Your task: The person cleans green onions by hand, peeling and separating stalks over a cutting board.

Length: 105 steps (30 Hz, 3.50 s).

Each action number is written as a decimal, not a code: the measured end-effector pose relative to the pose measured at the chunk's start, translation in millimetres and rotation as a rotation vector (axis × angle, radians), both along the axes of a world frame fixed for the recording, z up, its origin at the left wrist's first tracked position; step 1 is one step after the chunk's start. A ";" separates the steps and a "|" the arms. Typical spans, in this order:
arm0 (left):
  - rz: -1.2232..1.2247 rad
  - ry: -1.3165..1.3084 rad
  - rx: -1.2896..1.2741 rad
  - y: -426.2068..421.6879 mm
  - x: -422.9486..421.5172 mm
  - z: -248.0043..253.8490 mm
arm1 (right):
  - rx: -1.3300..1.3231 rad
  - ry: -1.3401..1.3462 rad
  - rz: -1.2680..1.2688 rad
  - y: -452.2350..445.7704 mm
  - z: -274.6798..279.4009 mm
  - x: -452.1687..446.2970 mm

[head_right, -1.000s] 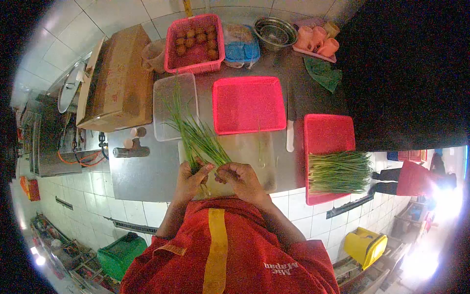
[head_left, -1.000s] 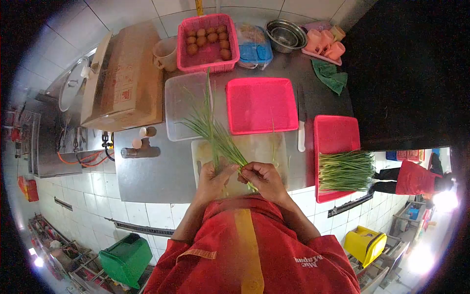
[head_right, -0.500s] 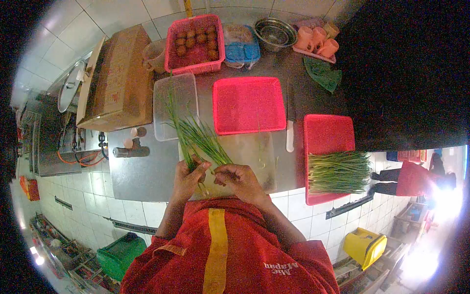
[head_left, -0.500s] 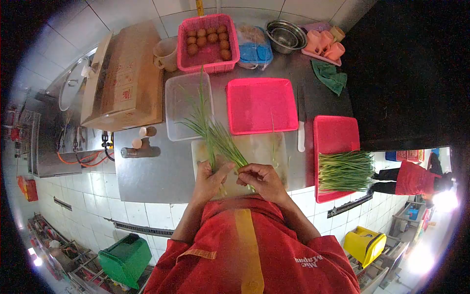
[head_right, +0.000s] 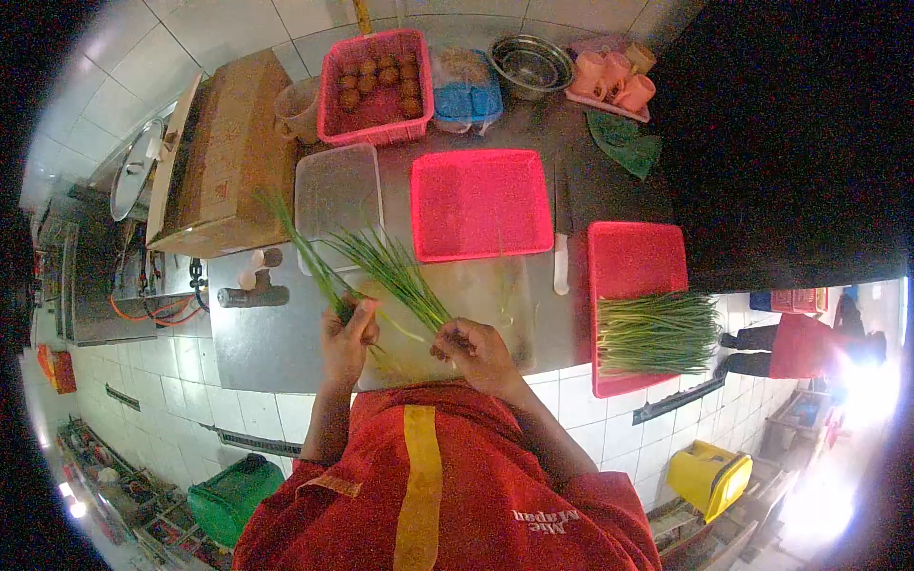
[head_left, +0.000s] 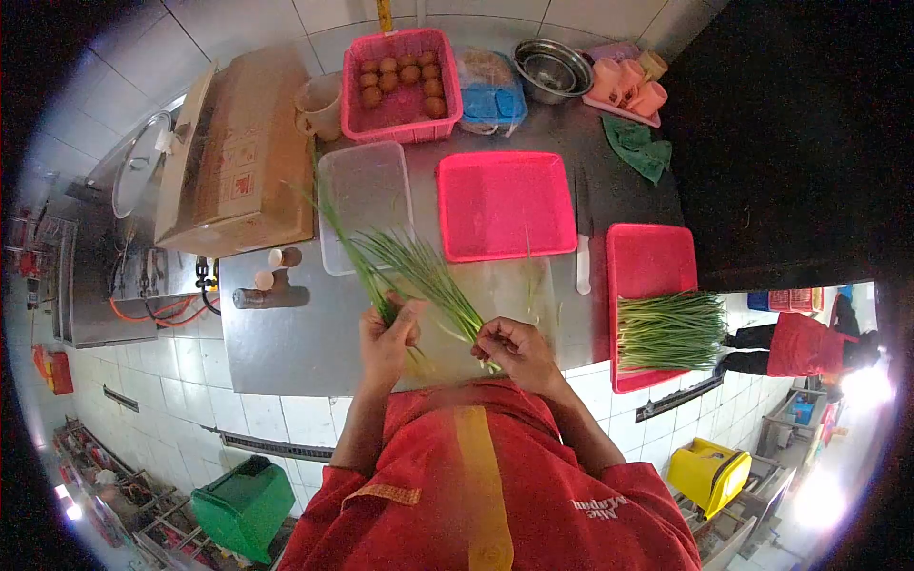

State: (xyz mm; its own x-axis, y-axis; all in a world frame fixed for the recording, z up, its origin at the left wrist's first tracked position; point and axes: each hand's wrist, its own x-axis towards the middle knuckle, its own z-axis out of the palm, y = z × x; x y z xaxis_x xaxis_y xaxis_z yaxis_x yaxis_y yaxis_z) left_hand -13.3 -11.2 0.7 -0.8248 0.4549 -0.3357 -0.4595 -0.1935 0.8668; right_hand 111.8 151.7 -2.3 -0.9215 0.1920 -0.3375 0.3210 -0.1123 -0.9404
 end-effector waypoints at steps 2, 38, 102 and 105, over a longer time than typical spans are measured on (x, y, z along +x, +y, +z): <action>0.064 0.013 -0.039 -2.9 -3.9 2.0 | 0.097 -0.012 0.016 3.2 -6.5 4.3; -0.110 -0.083 -0.021 13.8 8.5 -12.4 | 0.377 0.012 0.124 -4.0 21.5 -27.7; 0.054 -0.284 0.443 2.5 -10.9 -16.0 | 0.609 -0.043 -0.165 7.6 -31.0 -13.7; 0.059 -0.304 0.426 4.2 -9.8 -18.4 | 0.542 0.001 -0.186 8.1 -10.5 -14.1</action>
State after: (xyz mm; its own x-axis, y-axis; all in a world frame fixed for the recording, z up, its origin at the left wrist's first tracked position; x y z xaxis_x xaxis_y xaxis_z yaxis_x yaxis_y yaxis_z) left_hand -23.1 -7.0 -17.6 -0.7470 0.5591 -0.3598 -0.6561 -0.5325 0.5348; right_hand 97.7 159.8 -12.8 -0.8560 0.4963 -0.1447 0.3409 0.3315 -0.8797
